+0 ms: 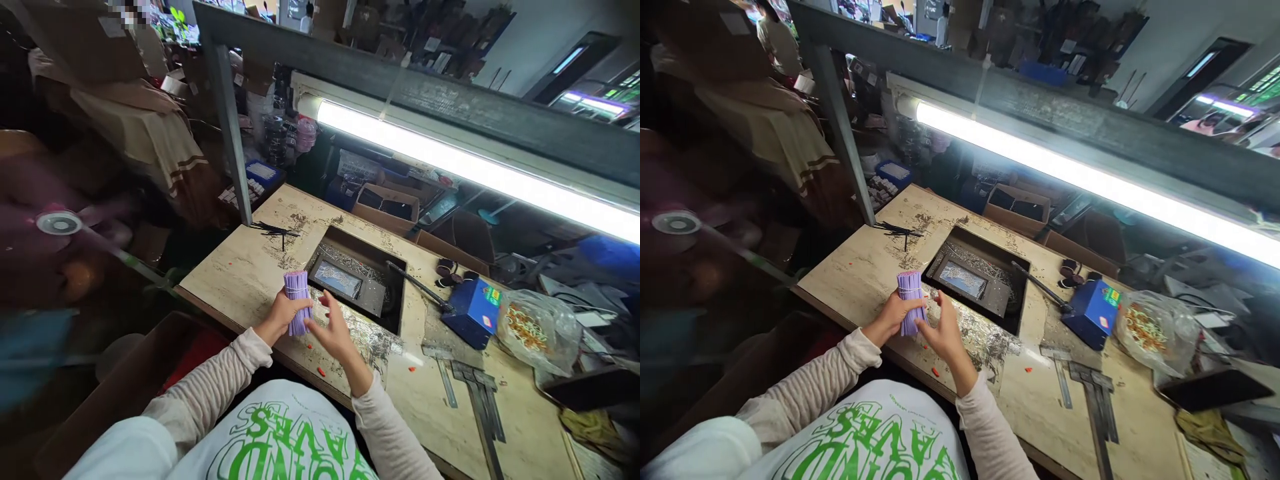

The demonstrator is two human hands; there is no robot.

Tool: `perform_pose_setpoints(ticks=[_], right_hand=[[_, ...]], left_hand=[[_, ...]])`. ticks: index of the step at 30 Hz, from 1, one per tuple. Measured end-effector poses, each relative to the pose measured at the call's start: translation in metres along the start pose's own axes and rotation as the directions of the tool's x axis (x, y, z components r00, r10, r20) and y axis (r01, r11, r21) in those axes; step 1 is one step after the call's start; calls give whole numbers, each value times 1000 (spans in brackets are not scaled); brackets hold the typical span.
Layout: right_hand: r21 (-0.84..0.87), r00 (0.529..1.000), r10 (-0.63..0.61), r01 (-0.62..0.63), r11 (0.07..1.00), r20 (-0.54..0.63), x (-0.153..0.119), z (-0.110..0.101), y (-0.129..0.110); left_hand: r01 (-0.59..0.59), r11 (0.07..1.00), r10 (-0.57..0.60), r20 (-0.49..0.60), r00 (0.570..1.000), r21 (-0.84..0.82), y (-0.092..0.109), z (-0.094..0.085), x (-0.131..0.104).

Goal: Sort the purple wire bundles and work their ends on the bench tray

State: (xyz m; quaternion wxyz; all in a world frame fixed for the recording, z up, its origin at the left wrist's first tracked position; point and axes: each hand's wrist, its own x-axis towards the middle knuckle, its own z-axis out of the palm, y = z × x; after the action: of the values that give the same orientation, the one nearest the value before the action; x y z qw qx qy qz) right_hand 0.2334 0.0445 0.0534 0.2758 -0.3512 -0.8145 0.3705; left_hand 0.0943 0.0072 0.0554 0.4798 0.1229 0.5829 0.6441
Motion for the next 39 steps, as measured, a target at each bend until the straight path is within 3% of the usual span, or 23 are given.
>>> perform_pose_setpoints(ticks=[2, 4, 8, 12, 14, 15, 17, 19, 20, 21, 22, 24, 25, 27, 28, 30, 33, 36, 39], right_hand=[[-67, 996, 46, -41, 997, 72, -9, 22, 2], [-115, 995, 88, -81, 990, 53, -13, 40, -1], [-51, 979, 203, -201, 978, 25, -5, 48, -6], [288, 954, 227, -277, 917, 198, 7, 32, 1], [536, 908, 138, -351, 768, 397, 8, 25, 4], [622, 862, 72, -418, 662, 502, 8, 24, 5], [681, 747, -62, -565, 466, 662, 6, 25, 5], [670, 665, -157, -651, 358, 730, 4, 29, 5], [656, 635, -188, -674, 339, 749, 5, 30, 5], [639, 609, -207, -685, 349, 766, 7, 30, 6], [617, 588, -209, -681, 394, 782, 9, 27, 7], [552, 577, -158, -611, 568, 801, 17, 17, 12], [508, 609, -96, -552, 661, 787, 21, 10, 14], [437, 754, 81, -461, 772, 652, 28, -1, 17], [434, 823, 167, -446, 782, 543, 30, -2, 18], [487, 883, 294, -450, 748, 365, 31, 5, 17], [532, 893, 310, -444, 721, 325, 29, 38, 11], [511, 932, 244, -352, 784, 268, 29, 69, 7], [467, 975, 152, -212, 858, 164, 31, 80, 8]], left_hand=[[-29, 999, 28, -44, 999, -15, -3, 4, 1], [-61, 998, 58, -100, 993, -24, -6, 10, 1], [-112, 992, 105, -124, 987, -51, -6, 17, -7], [-141, 990, 140, 86, 986, -4, 4, 1, -15], [-131, 991, 117, 259, 959, 38, 11, -14, -12], [-101, 994, 78, 374, 924, 44, 14, -22, -9], [24, 999, -46, 616, 787, 44, 17, -36, -2], [162, 986, -134, 763, 632, 40, 16, -43, 3], [204, 979, -145, 784, 603, 24, 14, -45, 4], [228, 974, -145, 777, 612, 2, 12, -45, 4], [239, 970, -135, 748, 649, -32, 10, -45, 3], [243, 965, -121, 659, 742, -97, 7, -43, 2], [237, 965, -123, 610, 783, -110, 6, -42, 2], [187, 979, -120, 494, 861, -87, 6, -42, 4], [139, 989, -104, 426, 899, -53, 6, -42, 6], [39, 999, -45, 299, 953, 26, 5, -43, 12], [-53, 992, 30, 202, 979, 111, -1, -42, 19], [-117, 972, 87, 152, 985, 202, -5, -40, 21], [-190, 942, 161, 125, 979, 278, -6, -42, 22]])
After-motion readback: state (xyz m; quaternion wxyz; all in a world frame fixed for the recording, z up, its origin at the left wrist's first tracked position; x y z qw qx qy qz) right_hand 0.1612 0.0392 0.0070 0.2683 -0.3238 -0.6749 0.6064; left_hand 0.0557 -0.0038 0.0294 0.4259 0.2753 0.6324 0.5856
